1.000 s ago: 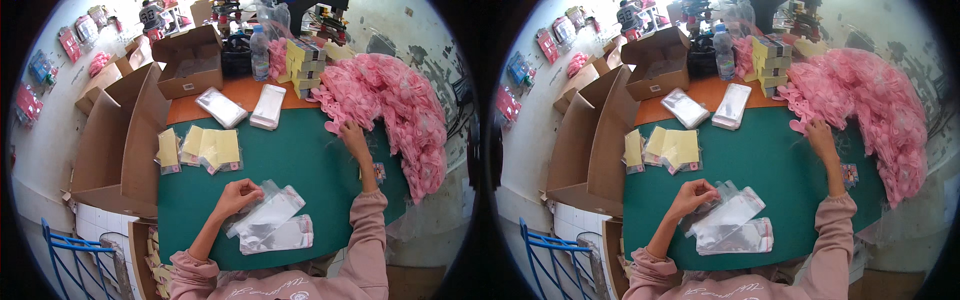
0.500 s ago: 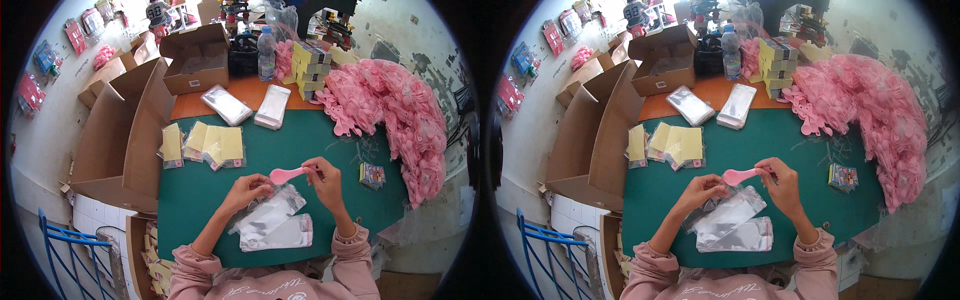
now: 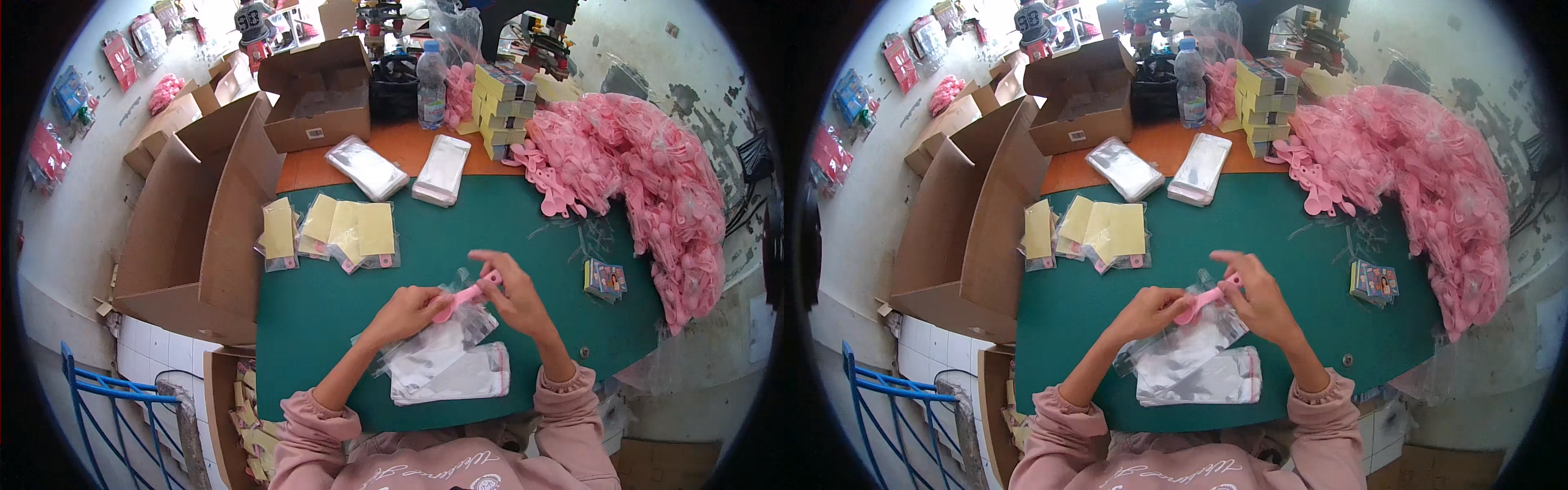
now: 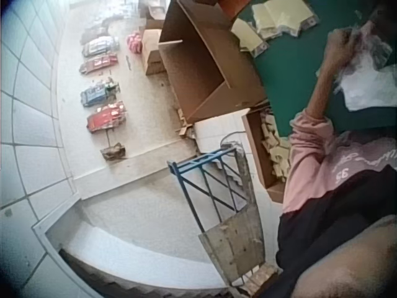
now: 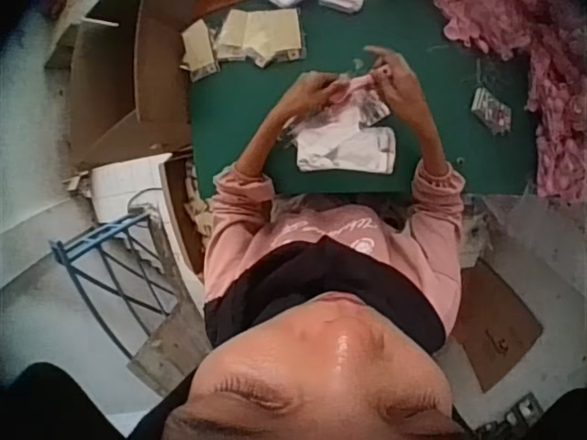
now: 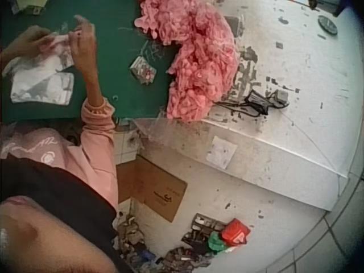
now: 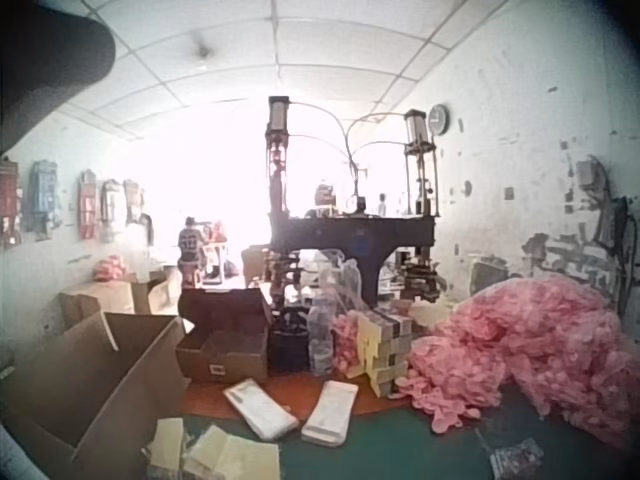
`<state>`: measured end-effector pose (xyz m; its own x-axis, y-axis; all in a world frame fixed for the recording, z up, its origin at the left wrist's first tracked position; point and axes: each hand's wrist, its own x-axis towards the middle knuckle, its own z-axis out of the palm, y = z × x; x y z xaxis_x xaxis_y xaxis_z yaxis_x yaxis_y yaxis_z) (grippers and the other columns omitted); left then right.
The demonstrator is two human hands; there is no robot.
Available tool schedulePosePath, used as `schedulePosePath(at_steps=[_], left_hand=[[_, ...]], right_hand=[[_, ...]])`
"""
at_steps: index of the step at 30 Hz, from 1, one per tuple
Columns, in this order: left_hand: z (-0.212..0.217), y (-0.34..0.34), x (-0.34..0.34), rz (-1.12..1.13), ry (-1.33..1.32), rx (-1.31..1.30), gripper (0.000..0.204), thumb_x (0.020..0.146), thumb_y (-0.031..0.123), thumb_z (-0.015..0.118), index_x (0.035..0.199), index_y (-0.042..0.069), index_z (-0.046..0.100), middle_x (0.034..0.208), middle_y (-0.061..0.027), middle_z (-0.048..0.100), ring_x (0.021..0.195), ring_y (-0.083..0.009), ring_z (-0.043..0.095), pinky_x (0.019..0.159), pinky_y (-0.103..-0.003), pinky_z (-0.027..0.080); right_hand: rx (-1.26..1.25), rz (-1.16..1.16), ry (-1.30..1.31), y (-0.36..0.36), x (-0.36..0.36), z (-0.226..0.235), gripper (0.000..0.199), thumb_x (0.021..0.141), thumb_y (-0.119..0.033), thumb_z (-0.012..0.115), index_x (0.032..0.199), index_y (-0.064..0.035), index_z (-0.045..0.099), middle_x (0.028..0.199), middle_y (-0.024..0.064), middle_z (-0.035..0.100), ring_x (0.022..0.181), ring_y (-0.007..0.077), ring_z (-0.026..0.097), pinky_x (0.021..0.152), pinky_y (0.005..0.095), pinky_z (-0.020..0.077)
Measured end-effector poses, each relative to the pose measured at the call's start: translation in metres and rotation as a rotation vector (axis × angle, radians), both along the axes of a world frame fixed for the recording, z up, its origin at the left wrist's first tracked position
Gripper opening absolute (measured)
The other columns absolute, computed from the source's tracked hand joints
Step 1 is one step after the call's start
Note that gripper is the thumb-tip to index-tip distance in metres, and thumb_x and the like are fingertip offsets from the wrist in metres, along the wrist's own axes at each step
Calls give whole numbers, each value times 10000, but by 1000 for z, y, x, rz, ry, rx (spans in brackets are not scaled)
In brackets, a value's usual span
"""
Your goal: The person repeatedly places a pink plastic spoon and a small printed card into clear plastic bags, then seals each bag and sets it aside. The process is repeated continuously with items taken from nearby piles on the table.
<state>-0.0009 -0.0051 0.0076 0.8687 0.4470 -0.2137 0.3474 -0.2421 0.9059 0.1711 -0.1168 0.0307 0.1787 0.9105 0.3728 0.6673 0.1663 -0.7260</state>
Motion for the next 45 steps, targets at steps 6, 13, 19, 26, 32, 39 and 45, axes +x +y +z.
schedulePosePath(at_steps=[6,13,19,26,32,39,45], left_hand=[[-12,0,3,61,-210,-308,354,915,289,476,979,-27,621,813,-19,630,681,-66,528,597,-212,433],[-5,-2,9,154,-140,-436,346,937,267,432,1010,-29,596,860,-51,635,764,-93,586,635,-186,462],[7,3,-4,205,-341,-600,364,952,289,378,1005,-9,579,874,-88,631,768,-127,606,657,-226,484],[35,18,-27,-270,-442,-405,342,942,274,409,935,-8,602,901,-102,636,864,-140,595,762,-251,465],[38,17,-24,-253,-314,-448,342,942,251,410,903,-22,613,879,-85,643,814,-160,617,718,-268,488],[8,16,2,-198,-263,-242,337,944,251,403,919,-3,624,890,-52,635,804,-109,573,724,-242,460],[5,14,7,-75,-200,-223,347,933,299,437,908,6,623,748,13,554,651,-57,437,567,-213,368]], right_hand=[[49,-178,576,4,-8,-21,159,840,-48,571,982,12,532,931,116,562,808,109,577,685,209,477],[246,10,362,-3,-19,-23,345,913,-323,468,942,-10,611,1029,162,595,946,206,568,771,327,464],[65,93,407,-21,25,-8,466,905,-461,389,1070,-72,587,1227,159,484,1124,265,449,930,359,358],[-485,-1364,-594,-129,212,-43,301,793,-237,595,971,6,600,962,172,533,978,339,494,795,447,428],[-388,-1272,-946,-133,197,-38,221,799,-181,582,888,22,588,898,135,553,898,328,539,757,416,445],[10,-596,289,-61,71,32,140,855,-157,565,836,-29,511,699,41,566,568,84,552,403,232,443],[125,-237,462,-20,3,22,93,851,-88,566,858,-17,505,677,45,580,457,69,512,376,213,422]])
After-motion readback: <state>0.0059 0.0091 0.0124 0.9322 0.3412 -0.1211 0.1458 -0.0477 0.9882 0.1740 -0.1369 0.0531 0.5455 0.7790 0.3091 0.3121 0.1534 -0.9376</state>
